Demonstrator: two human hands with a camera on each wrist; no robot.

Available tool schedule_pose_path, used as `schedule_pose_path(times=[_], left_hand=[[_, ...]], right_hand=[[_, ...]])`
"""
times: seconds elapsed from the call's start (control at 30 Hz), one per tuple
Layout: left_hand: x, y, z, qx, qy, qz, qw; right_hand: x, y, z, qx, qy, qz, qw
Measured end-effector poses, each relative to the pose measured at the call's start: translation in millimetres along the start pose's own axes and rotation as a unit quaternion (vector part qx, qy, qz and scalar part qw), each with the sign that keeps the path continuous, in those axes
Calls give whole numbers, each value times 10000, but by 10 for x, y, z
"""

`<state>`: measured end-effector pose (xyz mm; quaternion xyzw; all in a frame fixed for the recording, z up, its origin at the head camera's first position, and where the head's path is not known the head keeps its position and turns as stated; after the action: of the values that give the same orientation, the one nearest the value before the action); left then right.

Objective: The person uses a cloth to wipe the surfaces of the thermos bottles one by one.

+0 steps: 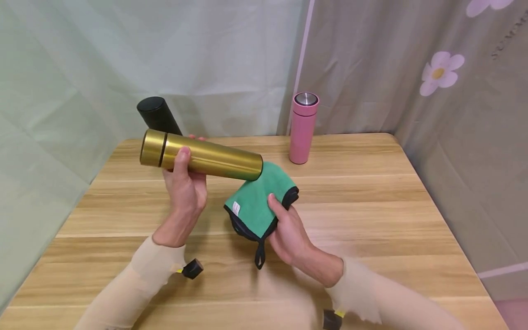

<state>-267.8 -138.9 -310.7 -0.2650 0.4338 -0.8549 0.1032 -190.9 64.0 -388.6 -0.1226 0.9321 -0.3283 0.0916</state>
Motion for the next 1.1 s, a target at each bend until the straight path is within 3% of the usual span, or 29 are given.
schedule_pose_path(times=[0.3, 0.53, 1.1], left_hand=[[-55, 43, -6, 306, 59, -149, 9994], [-101, 54, 11, 339, 106, -220, 9991], [-251, -24, 5, 248, 714, -641, 9951]], right_hand=[[-73, 36, -149, -685, 259, 218, 9971], [-71, 97, -253, -832, 283, 328, 9956], [115, 249, -464, -1218, 249, 667, 9900]])
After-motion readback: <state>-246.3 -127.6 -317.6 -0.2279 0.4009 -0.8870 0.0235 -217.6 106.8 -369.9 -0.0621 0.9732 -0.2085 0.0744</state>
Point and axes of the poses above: each hand's wrist, its own x-axis towards the middle knuckle, its own y-axis out of the back of the hand, z = x × y, the point moved 9 cm from there along x, towards the middle knuckle
